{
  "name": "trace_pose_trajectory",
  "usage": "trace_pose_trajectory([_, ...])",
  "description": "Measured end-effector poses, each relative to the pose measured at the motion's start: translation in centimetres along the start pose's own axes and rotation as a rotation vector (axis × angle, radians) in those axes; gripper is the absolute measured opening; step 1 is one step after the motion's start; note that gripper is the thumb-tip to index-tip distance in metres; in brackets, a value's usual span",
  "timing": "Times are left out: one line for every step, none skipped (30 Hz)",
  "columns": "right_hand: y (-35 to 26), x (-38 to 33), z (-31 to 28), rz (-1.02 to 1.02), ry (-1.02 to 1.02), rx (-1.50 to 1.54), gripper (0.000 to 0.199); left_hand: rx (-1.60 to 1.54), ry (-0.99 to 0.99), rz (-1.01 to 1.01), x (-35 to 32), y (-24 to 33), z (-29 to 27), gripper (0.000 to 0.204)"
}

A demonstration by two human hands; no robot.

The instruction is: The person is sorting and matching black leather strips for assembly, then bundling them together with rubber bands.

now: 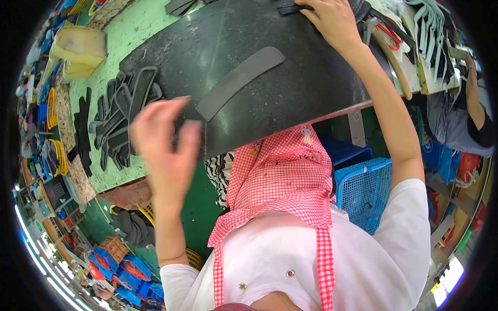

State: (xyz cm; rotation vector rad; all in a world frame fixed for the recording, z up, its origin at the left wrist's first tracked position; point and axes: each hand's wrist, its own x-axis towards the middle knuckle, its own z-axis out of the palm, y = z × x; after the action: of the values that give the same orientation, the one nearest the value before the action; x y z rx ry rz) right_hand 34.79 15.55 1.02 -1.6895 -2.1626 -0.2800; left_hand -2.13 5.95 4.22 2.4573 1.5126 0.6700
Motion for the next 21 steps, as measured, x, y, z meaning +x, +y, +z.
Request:
trace_pose_trajectory([-0.1,0.5,0.1,-0.032,0.003,-0.013,0.014,-0.037,-0.052,0.041,0.1,2.0,1.4,0.050])
trace_pose_trajectory([-0.4,0.9,-0.1,-0.062,0.007,-0.023,0.013,-0.074,-0.085,0.063,-0.4,2.9,2.8,0.056])
trace_pose_trajectory([0.0,1.0,0.4,-0.065,0.014,-0.034,0.010,-0.110,-0.104,0.099,-1.1,3.0,4.5,0.059])
trace_pose_trajectory([-0.2,1.3,0.5,-0.072,0.010,-0.029,0.010,-0.086,-0.119,0.101,-1.6,2.9,5.3,0.061])
trace_pose_trajectory([-0.4,1.6,0.4,-0.037,0.068,0.077,0.011,-0.110,-0.126,0.131,-2.1,2.4,5.5,0.061])
trace_pose_trajectory([-0.6,1.8,0.3,0.001,0.126,0.186,0.011,-0.132,-0.135,0.160,-2.5,2.0,5.4,0.060])
trace_pose_trajectory([-0.4,1.5,0.4,0.004,0.168,0.229,0.014,-0.135,-0.138,0.148,-2.9,1.7,5.4,0.060])
trace_pose_trajectory([-4.9,2.2,-2.3,0.367,-0.120,0.597,0.017,-0.137,-0.145,0.143,-3.8,1.1,5.0,0.059])
trace_pose_trajectory([-5.7,1.4,-2.6,0.329,-0.163,0.649,0.014,-0.153,-0.143,0.174,-3.9,1.0,4.6,0.058])
trace_pose_trajectory([-6.5,0.8,-2.3,0.289,-0.211,0.710,0.019,-0.161,-0.138,0.175,-4.3,1.2,4.4,0.057])
trace_pose_trajectory([-8.9,0.3,-2.4,0.215,-0.310,0.784,0.016,-0.145,-0.111,0.162,-5.2,1.3,4.4,0.057])
trace_pose_trajectory([-11.4,-0.2,-2.8,0.145,-0.404,0.843,0.019,-0.140,-0.081,0.159,-5.9,1.4,4.7,0.058])
trace_pose_trajectory([-12.7,-0.9,-2.7,0.159,-0.462,0.910,0.019,-0.156,-0.133,0.114,-5.8,1.7,4.3,0.060])
trace_pose_trajectory([-13.8,-1.6,-2.5,0.169,-0.526,0.983,0.020,-0.154,-0.138,0.104,-5.9,1.8,4.4,0.060])
trace_pose_trajectory([-14.7,-1.8,-2.8,0.201,-0.619,0.967,0.020,-0.113,-0.150,0.093,-5.9,1.8,4.7,0.061])
trace_pose_trajectory([-15.4,-2.1,-2.9,0.270,-0.702,1.002,0.021,-0.072,-0.161,0.088,-5.9,1.8,4.8,0.062])
trace_pose_trajectory([-16.1,-2.0,-3.0,0.305,-0.726,0.974,0.022,-0.071,-0.168,0.082,-6.0,1.9,4.7,0.064])
trace_pose_trajectory([-16.6,-1.9,-2.9,0.340,-0.750,0.944,0.024,-0.070,-0.169,0.079,-6.0,2.0,4.6,0.064])
trace_pose_trajectory([-16.9,-1.9,-2.6,0.343,-0.751,0.943,0.024,-0.071,-0.155,0.067,-6.0,2.1,4.8,0.063])
trace_pose_trajectory([-17.1,-2.1,-2.1,0.351,-0.740,0.903,0.025,-0.072,-0.141,0.056,-6.0,2.1,4.8,0.063])
trace_pose_trajectory([-17.3,-2.3,-1.7,0.359,-0.728,0.864,0.026,-0.075,-0.142,0.056,-5.9,2.0,4.8,0.063])
